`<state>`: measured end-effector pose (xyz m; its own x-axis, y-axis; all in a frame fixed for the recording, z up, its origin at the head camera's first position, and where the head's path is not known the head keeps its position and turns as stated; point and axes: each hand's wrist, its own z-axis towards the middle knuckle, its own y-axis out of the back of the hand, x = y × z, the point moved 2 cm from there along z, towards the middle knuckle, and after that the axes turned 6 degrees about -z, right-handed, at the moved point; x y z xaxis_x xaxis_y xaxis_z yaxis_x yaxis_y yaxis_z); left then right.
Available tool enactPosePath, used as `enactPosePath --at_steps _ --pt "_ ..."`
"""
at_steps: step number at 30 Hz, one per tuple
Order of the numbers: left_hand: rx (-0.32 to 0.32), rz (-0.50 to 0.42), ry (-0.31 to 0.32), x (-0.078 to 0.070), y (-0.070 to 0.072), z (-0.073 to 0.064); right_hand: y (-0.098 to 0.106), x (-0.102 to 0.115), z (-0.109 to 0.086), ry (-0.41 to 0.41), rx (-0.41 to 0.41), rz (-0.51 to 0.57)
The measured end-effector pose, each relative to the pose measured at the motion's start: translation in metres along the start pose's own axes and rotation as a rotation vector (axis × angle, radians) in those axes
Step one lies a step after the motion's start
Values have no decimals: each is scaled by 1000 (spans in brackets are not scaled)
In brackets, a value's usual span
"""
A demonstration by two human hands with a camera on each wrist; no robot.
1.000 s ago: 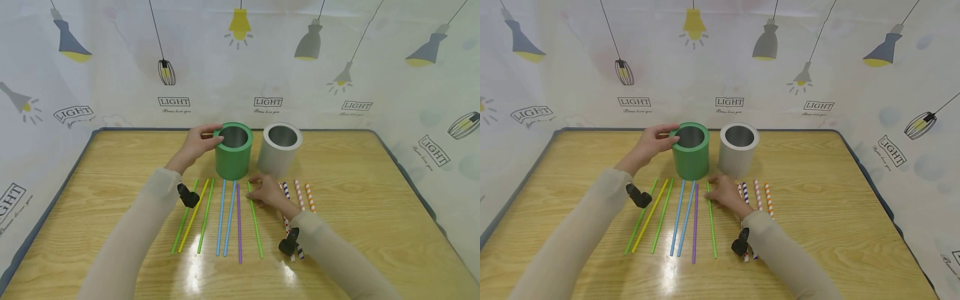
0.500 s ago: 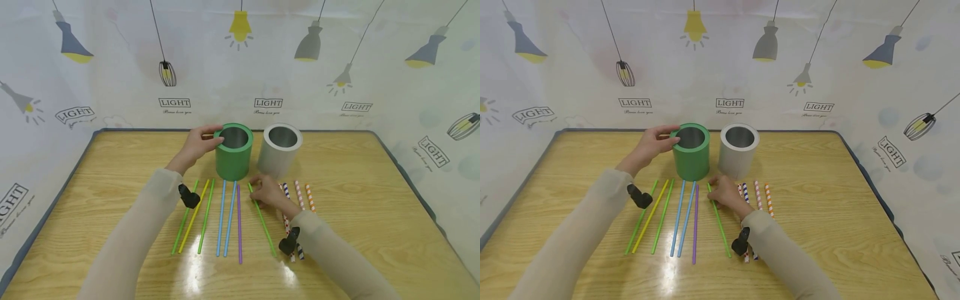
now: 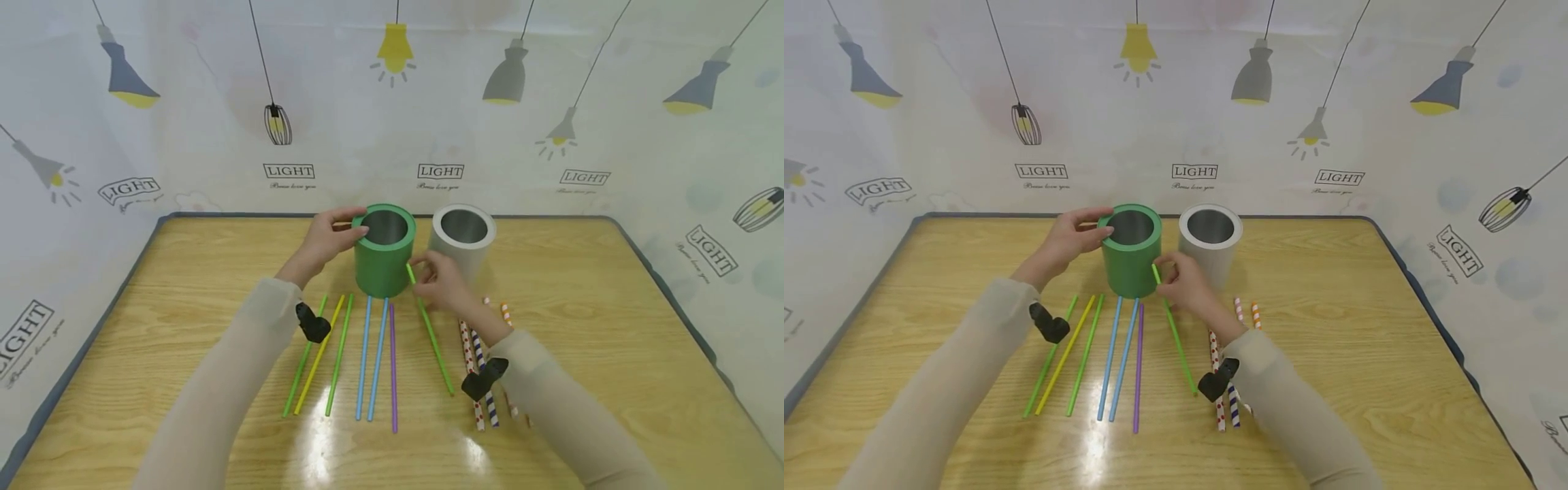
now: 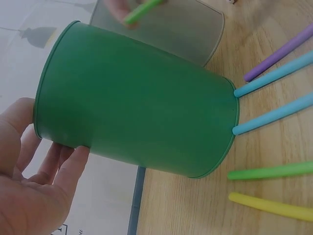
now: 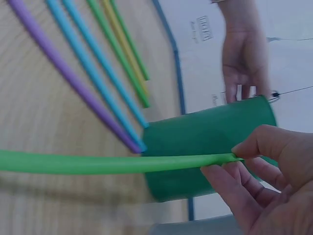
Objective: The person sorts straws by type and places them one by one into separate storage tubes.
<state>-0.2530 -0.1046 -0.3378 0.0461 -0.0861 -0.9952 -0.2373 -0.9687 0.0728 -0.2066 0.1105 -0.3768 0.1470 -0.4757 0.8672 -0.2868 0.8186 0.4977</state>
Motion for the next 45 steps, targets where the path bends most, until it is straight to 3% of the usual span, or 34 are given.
enactPosePath --at_steps 4,9,14,33,45 --pt "-8 -9 14 12 3 9 14 17 2 20 -43 10" --pt "-11 -7 5 18 5 13 28 32 7 69 -101 -60" --pt "-14 12 2 18 5 11 40 43 20 103 -126 -85" --pt "-24 -2 7 18 5 12 74 103 72 200 -194 12" --pt "-34 -11 -3 17 4 11 88 143 93 259 -278 40"
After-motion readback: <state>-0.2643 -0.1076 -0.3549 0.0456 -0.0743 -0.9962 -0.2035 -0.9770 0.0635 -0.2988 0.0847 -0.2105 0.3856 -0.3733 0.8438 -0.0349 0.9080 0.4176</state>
